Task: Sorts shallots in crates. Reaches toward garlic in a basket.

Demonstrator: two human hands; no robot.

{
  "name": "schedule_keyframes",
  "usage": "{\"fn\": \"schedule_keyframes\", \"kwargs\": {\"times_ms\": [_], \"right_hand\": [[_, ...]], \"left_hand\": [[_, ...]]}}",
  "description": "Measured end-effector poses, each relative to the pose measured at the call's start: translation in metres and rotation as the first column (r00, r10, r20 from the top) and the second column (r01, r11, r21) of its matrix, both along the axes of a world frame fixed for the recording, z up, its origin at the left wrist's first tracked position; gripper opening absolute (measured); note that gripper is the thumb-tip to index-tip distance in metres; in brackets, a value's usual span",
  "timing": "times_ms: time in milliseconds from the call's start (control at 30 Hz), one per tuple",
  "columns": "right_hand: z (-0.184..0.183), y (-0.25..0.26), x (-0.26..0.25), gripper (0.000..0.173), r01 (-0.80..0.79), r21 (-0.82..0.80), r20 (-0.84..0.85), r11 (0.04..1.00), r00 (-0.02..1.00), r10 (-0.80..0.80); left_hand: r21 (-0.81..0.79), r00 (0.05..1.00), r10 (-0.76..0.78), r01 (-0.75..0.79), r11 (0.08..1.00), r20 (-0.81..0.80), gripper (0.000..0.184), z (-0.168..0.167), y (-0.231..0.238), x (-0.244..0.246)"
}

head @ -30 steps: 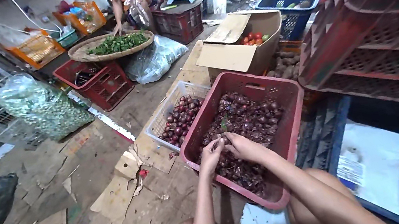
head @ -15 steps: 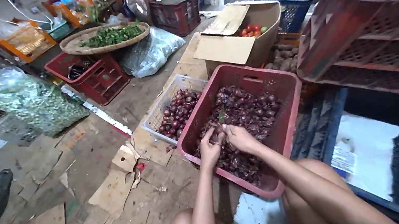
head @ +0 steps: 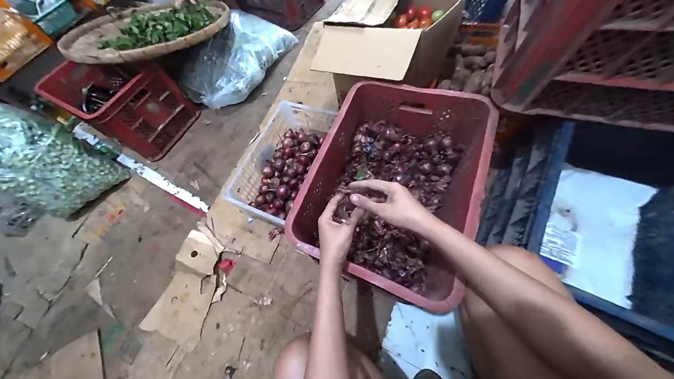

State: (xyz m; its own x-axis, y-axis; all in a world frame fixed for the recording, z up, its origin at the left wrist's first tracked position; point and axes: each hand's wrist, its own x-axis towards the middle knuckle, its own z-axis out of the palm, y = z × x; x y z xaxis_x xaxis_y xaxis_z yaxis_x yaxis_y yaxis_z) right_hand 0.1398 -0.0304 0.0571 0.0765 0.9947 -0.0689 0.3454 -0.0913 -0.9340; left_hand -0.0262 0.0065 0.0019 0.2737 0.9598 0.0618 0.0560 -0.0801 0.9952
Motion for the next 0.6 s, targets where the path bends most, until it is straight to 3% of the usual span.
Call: {"fn": "schedule_keyframes", "kwargs": {"times_ms": [100,300,433,600], "right_hand": [[-0.005,0.004,-0.004,0.035,0.063,0.039,0.014,0.997,0.998,-0.064],[-0.011,0.002,-0.013,0.023,0.240,0.176,-0.032,0.955,0.971,-0.238],[-0.014,0.002,-0.015,0.019,0.265,0.281,0.038,0.923,0.957,-0.286],[-0.004,0.001,-0.011,0.022,0.262,0.303,0.131,0.916,0.941,-0.312]], "left_hand": [[-0.018,0.999,-0.027,0.028,0.999,0.044,0.066,-0.001,-0.002,0.002],[-0.319,0.963,0.049,0.039,0.947,0.266,0.036,0.003,-0.014,0.013],[-0.417,0.920,0.052,0.125,0.900,0.389,0.031,0.005,-0.020,0.015],[-0.192,0.950,-0.108,0.169,0.967,0.293,0.038,0.011,-0.013,0.005]]}}
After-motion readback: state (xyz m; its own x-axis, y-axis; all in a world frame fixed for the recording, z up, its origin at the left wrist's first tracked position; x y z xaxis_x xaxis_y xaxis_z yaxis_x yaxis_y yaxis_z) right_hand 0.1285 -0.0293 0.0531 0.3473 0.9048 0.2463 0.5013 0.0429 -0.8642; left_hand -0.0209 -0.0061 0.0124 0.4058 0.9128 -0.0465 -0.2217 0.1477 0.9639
